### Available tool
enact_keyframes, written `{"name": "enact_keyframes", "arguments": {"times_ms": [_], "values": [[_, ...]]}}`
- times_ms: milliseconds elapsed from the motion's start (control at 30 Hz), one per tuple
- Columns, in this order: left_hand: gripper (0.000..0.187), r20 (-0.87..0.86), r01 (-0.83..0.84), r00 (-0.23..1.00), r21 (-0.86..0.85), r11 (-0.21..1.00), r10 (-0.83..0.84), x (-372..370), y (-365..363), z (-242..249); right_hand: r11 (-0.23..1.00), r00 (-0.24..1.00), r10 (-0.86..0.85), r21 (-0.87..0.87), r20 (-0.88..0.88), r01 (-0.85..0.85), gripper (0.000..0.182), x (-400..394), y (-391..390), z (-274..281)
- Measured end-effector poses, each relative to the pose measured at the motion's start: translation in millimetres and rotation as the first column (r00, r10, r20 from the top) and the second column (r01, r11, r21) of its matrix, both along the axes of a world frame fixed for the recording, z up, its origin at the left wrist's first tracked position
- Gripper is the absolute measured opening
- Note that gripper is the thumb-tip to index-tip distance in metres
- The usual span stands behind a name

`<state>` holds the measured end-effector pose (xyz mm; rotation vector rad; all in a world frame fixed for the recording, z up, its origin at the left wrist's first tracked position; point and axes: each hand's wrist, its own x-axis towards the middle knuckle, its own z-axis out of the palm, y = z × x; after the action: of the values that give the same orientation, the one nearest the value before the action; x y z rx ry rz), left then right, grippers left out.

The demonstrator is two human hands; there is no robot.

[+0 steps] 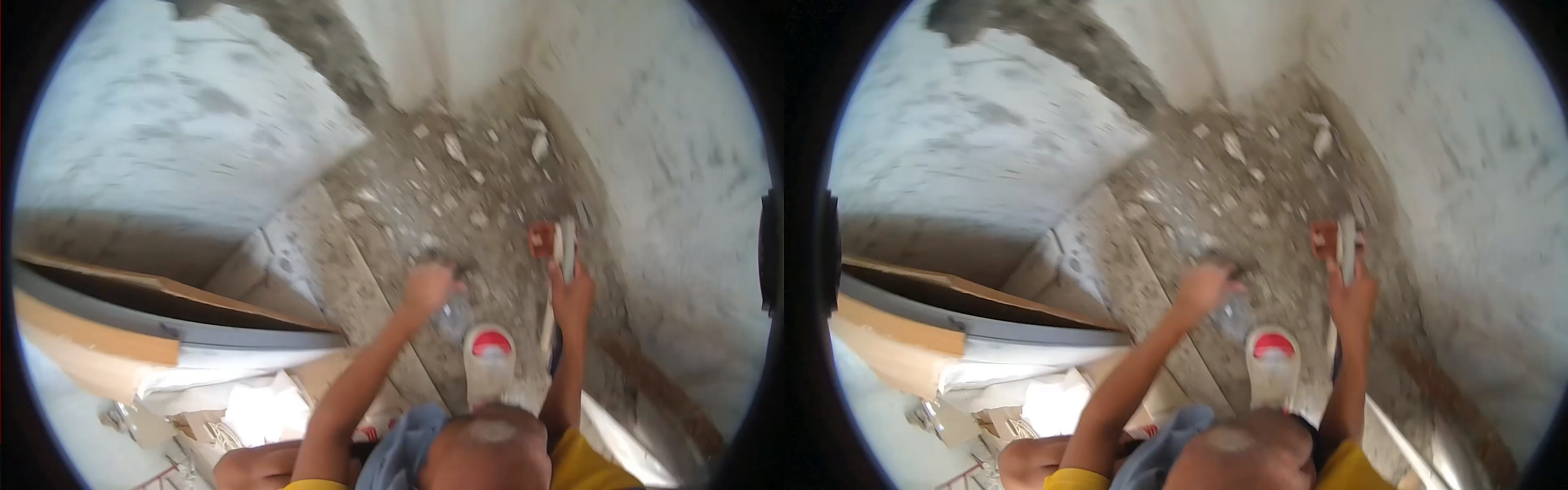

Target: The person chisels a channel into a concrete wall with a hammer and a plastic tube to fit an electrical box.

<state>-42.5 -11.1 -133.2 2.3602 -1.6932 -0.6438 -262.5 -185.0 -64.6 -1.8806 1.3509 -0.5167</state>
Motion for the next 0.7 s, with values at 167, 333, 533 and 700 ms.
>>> {"name": "enact_keyframes", "arguments": {"times_ms": [167,333,533,700], "values": [[0.031,0.195,0.170,0.967,-0.003,0.985,-0.166,-4.9,-6.6,-32.6,0.976,0.999,0.022,0.217,0.041,-0.031,0.025,-6.8,20.6,-24.2],[0.029,-0.146,-0.028,0.988,0.093,0.995,0.041,35.1,-16.3,61.5,0.935,0.998,0.046,0.353,-0.043,-0.028,0.025,7.9,35.5,3.4],[0.019,0.046,0.086,0.996,-0.204,0.975,-0.078,130.7,-52.1,263.5,0.955,0.966,0.258,0.147,0.015,-0.257,0.023,8.1,41.5,-8.4],[0.040,0.435,0.353,0.899,-0.784,0.511,0.048,175.0,-69.4,364.7,0.918,0.939,0.335,0.194,0.081,-0.345,0.022,31.7,44.7,58.2]]}}
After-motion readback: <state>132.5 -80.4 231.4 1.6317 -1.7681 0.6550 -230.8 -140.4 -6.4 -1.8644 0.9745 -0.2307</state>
